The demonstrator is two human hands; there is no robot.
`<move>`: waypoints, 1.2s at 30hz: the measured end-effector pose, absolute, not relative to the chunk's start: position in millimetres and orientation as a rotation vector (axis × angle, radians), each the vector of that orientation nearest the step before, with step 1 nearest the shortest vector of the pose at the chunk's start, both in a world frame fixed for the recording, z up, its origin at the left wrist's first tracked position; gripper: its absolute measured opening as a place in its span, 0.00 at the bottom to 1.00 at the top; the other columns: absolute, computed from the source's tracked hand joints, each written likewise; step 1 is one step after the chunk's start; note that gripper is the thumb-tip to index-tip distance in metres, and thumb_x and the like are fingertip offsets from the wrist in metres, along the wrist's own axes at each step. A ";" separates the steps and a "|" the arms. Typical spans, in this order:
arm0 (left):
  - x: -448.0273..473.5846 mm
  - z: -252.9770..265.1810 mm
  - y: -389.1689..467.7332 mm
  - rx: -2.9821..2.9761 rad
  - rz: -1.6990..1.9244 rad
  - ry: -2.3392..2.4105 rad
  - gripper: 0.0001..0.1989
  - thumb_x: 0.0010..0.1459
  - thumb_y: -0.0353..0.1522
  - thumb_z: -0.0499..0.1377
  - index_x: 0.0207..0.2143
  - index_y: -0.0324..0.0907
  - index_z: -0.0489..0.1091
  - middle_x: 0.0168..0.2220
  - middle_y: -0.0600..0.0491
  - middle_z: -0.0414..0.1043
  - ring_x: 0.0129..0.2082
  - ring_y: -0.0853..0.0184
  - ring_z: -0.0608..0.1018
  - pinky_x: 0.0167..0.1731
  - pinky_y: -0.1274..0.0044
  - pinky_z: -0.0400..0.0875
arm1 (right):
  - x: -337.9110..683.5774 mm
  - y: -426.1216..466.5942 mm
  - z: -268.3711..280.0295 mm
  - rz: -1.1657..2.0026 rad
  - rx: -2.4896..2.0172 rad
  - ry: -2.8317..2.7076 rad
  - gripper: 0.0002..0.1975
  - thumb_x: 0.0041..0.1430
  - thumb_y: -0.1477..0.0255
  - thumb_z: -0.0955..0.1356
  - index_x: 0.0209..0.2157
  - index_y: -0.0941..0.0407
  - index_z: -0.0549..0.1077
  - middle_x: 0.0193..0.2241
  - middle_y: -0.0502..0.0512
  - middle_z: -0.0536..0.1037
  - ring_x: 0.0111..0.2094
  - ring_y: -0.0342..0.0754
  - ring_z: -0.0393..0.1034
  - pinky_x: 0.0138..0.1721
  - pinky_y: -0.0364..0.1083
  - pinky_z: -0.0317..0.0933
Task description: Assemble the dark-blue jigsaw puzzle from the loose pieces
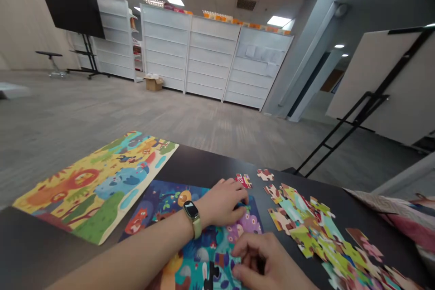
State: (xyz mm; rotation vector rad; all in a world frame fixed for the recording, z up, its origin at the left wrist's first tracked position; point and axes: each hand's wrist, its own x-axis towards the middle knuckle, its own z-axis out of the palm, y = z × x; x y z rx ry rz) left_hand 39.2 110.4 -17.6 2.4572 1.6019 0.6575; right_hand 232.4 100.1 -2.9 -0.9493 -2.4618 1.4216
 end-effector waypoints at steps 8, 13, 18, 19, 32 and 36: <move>40.1 -17.2 110.2 2.472 0.651 1.620 0.06 0.64 0.33 0.59 0.43 0.47 0.71 0.45 0.53 0.72 0.47 0.60 0.73 0.43 0.69 0.67 | 234.0 99.2 -0.3 1.330 -0.915 -2.462 0.05 0.55 0.67 0.72 0.30 0.52 0.80 0.25 0.49 0.78 0.27 0.45 0.68 0.30 0.42 0.61; 40.6 -17.7 109.8 2.482 0.663 1.619 0.06 0.63 0.34 0.60 0.42 0.46 0.71 0.44 0.54 0.73 0.46 0.60 0.73 0.42 0.70 0.66 | 230.8 94.4 -2.9 1.361 -0.887 -2.497 0.04 0.54 0.68 0.72 0.28 0.53 0.79 0.23 0.49 0.78 0.26 0.44 0.69 0.29 0.41 0.61; 40.3 -19.8 110.7 2.485 0.684 1.600 0.05 0.62 0.33 0.61 0.42 0.46 0.71 0.44 0.54 0.73 0.46 0.61 0.73 0.43 0.71 0.66 | 229.8 91.6 -2.9 1.231 -0.806 -2.626 0.03 0.55 0.70 0.72 0.28 0.52 0.78 0.24 0.47 0.78 0.26 0.44 0.70 0.29 0.41 0.61; 40.1 -20.0 110.7 2.483 0.689 1.598 0.06 0.62 0.32 0.61 0.42 0.46 0.71 0.45 0.54 0.73 0.46 0.61 0.73 0.43 0.71 0.66 | 229.6 91.7 -2.6 1.207 -0.799 -2.640 0.04 0.55 0.70 0.72 0.27 0.52 0.78 0.24 0.47 0.78 0.26 0.44 0.70 0.30 0.41 0.61; 38.5 -22.0 111.9 2.407 0.756 1.535 0.05 0.62 0.32 0.60 0.42 0.45 0.72 0.45 0.52 0.73 0.47 0.58 0.73 0.47 0.67 0.67 | 227.0 84.8 11.7 0.961 -0.751 -2.756 0.05 0.57 0.75 0.70 0.28 0.54 0.76 0.25 0.47 0.80 0.28 0.43 0.73 0.33 0.39 0.64; 36.4 -19.6 116.1 2.314 0.740 1.520 0.07 0.61 0.33 0.63 0.42 0.45 0.74 0.46 0.51 0.75 0.50 0.56 0.74 0.51 0.65 0.67 | 245.2 99.0 -3.8 0.842 -0.666 -2.721 0.05 0.59 0.71 0.69 0.30 0.50 0.78 0.27 0.49 0.81 0.28 0.46 0.75 0.31 0.41 0.68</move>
